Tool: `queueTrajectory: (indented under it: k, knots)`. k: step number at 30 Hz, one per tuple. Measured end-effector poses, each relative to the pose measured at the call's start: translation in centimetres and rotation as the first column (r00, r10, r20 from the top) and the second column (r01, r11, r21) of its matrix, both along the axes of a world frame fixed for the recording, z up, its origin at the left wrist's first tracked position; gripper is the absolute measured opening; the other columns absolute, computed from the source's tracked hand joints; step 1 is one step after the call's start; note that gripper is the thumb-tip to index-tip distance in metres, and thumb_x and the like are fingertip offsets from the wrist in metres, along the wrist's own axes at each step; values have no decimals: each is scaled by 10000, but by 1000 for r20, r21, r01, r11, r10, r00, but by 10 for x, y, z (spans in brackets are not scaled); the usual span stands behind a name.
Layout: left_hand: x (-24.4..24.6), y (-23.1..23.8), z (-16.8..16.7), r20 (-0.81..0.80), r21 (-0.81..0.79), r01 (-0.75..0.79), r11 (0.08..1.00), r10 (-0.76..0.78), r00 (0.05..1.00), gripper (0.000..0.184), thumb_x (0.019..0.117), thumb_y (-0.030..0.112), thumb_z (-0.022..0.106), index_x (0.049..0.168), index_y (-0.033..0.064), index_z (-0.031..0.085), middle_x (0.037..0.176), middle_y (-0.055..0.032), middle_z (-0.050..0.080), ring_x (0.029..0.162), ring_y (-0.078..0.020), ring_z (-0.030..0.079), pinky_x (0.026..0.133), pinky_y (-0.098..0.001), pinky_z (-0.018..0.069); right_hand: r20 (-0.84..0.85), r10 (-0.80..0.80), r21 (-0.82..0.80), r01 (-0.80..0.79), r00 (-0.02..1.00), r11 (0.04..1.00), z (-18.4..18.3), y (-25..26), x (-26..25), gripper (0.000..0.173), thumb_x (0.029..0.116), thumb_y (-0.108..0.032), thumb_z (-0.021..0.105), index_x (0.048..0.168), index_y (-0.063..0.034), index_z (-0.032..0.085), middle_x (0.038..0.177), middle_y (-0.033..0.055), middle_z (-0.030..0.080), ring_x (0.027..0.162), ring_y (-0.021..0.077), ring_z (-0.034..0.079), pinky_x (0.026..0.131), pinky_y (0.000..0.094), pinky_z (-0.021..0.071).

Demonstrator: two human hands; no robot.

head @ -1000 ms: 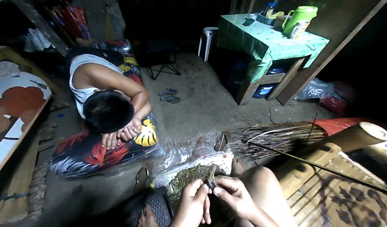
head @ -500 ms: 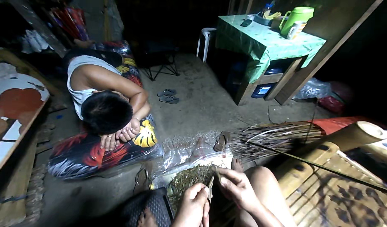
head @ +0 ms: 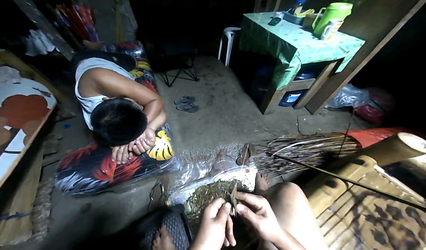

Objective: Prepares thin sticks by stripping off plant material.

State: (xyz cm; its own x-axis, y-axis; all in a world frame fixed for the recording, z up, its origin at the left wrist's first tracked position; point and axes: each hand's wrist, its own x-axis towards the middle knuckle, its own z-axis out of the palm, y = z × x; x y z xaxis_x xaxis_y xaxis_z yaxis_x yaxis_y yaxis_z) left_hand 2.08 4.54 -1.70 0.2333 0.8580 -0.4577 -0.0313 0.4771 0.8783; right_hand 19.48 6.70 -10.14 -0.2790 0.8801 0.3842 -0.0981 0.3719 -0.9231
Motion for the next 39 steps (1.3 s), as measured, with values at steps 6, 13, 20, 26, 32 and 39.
queueTrajectory:
  k: [6,13,20,26,32,39]
  knots:
    - [-2,0,1,55,-30,25,999,-23,998,253,1101,76,354,954,43,558,562,53,486,427,-20,472,441,-156,446,64,-83,149,73,994,986,-4,6,2,255,1023,-197,586,1151,-26,726,1053,5,748,936,-27,664,864,172,553]
    - [0,-6,2,42,-68,72,995,-69,997,250,1093,63,367,943,41,566,555,58,478,429,-19,469,442,-159,440,-61,-183,-111,176,981,978,1,21,21,301,990,-55,526,1239,12,682,921,-78,722,661,-55,583,604,150,515]
    - [0,-4,1,70,-68,52,996,-47,996,260,1094,63,357,956,36,576,556,67,464,428,-9,449,437,-150,424,-180,-56,-227,14,982,974,5,4,7,295,1017,-162,560,1264,-60,686,751,-85,643,546,-33,512,497,155,453]
    - [1,-4,-1,92,-74,55,996,-48,995,266,1089,54,353,944,39,576,547,68,462,421,-7,445,430,-150,420,-244,-130,-205,79,961,976,3,3,-5,234,1004,-111,575,1196,-88,706,753,-83,653,546,-37,527,500,143,465]
    - [3,-7,-4,80,-65,71,995,-66,995,270,1088,55,348,939,45,573,551,72,463,428,-10,450,441,-154,425,-234,-256,-244,198,938,949,8,5,-14,221,995,-61,542,1149,-57,701,736,-84,655,514,-42,510,472,138,448]
    - [5,-10,-5,62,-72,89,993,-84,995,262,1082,41,358,939,36,577,538,66,472,415,-9,443,429,-155,417,-242,-337,-371,235,910,899,16,20,-3,244,1010,-51,476,1134,-14,684,675,-69,612,491,-7,512,457,162,454]
